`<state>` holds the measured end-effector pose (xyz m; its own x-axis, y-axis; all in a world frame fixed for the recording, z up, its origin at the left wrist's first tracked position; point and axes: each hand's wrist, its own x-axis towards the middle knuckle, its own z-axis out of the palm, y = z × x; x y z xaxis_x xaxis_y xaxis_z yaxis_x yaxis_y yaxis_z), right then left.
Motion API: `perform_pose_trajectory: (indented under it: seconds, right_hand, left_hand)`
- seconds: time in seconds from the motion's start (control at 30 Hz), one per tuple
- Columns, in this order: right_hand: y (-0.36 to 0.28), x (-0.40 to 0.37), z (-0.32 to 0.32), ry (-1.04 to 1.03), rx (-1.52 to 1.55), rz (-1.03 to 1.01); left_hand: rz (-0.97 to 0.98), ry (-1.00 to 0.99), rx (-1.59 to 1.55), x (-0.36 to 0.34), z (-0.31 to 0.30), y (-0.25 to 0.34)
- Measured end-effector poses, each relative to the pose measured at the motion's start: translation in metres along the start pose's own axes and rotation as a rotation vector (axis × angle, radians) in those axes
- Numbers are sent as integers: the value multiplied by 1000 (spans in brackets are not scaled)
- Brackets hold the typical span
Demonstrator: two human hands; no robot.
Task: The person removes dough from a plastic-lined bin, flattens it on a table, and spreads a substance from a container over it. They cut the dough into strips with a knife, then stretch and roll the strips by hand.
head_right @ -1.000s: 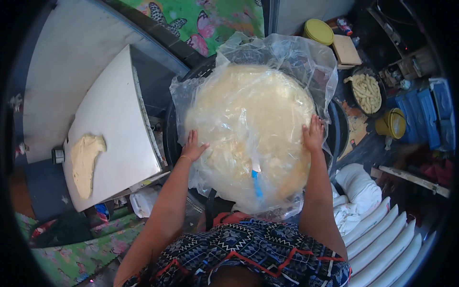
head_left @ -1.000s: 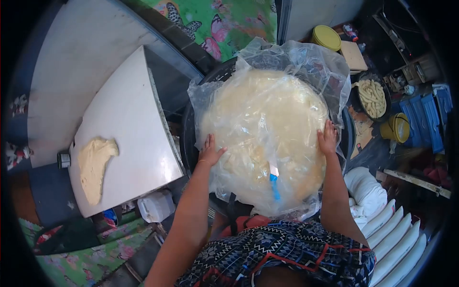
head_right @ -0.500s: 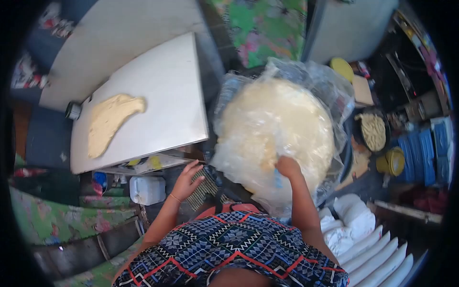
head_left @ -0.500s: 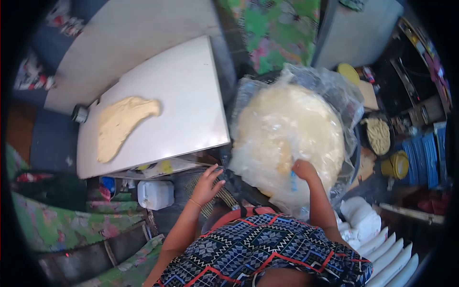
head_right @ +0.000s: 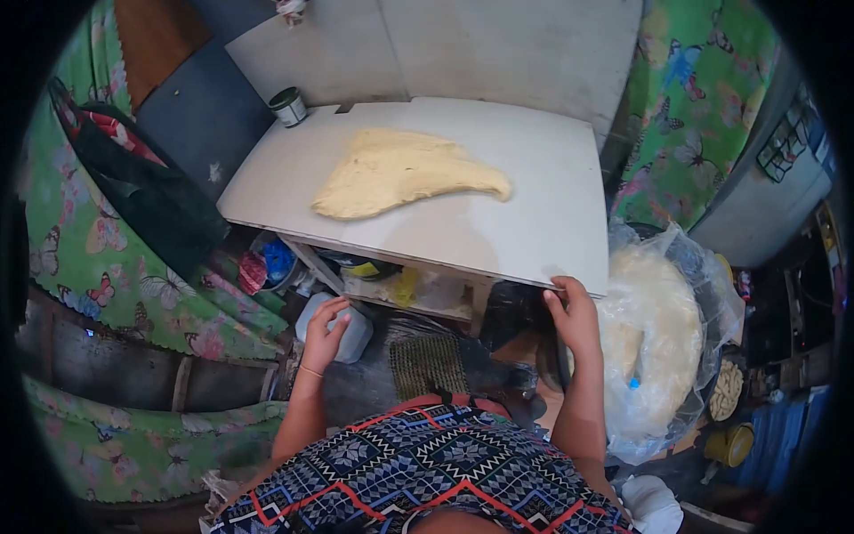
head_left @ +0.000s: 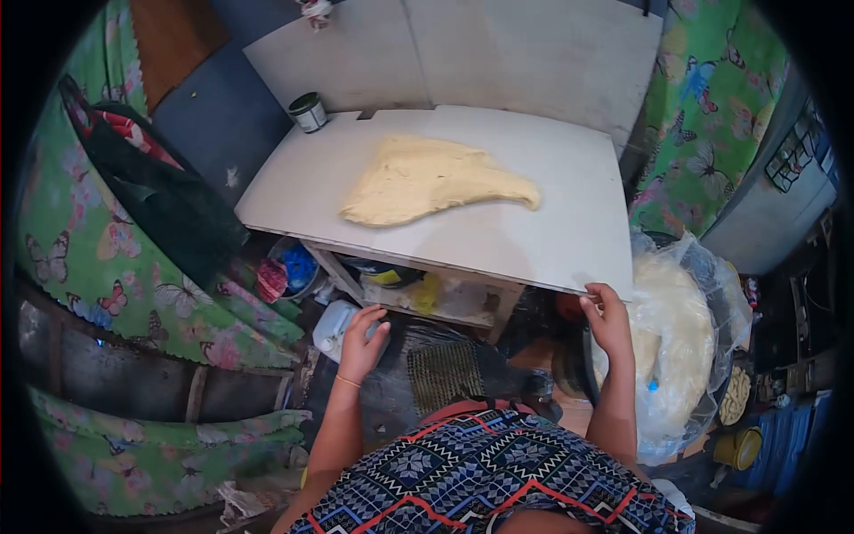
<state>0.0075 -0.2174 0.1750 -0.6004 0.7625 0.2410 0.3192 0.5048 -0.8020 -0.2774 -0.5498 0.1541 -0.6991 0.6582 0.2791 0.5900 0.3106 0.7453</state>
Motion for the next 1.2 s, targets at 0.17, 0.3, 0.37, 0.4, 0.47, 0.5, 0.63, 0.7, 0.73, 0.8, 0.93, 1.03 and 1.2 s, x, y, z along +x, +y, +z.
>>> perform_pose_trajectory:
  seconds: [0.17,0.3,0.37,0.4,0.47,0.5,0.63,0.7,0.73,0.8,0.93,1.03,1.2]
  right_hand:
    - [-38,0,60,-359,85,105]
    - [-47,19,77,-399,106,150]
    - [-61,41,80,-383,63,107]
    - [-65,53,85,-365,27,71]
    - [-82,82,103,-347,9,-22]
    - [-97,98,113,-338,8,-142]
    - [-143,170,191,-248,-11,-431]
    - [-155,215,246,-156,-85,-525]
    - [-156,232,279,-95,-145,-552]
    - [-139,257,355,-281,-427,-515]
    - [-162,274,372,-362,-539,-467]
    - [-159,282,370,-331,-495,-511]
    - [-154,282,366,-280,-394,-501]
  left_hand:
    - [-152,158,-146,-9,-64,-56]
    - [-208,310,-155,6,-89,-100]
    - [-265,354,-208,27,-92,-111]
    - [-267,358,-209,43,-91,-109]
    - [-145,328,-97,86,-89,-99]
    - [-127,299,-108,111,-86,-94]
    - [-108,194,-75,220,-57,-93]
    - [-106,177,-29,272,-38,-98]
    - [-124,153,18,291,-28,-103]
    - [-122,124,57,323,-9,-115]
    - [-288,-49,210,349,9,-126]
    - [-641,-197,86,381,-3,-110]
    - [-744,-498,-350,399,-3,-110]
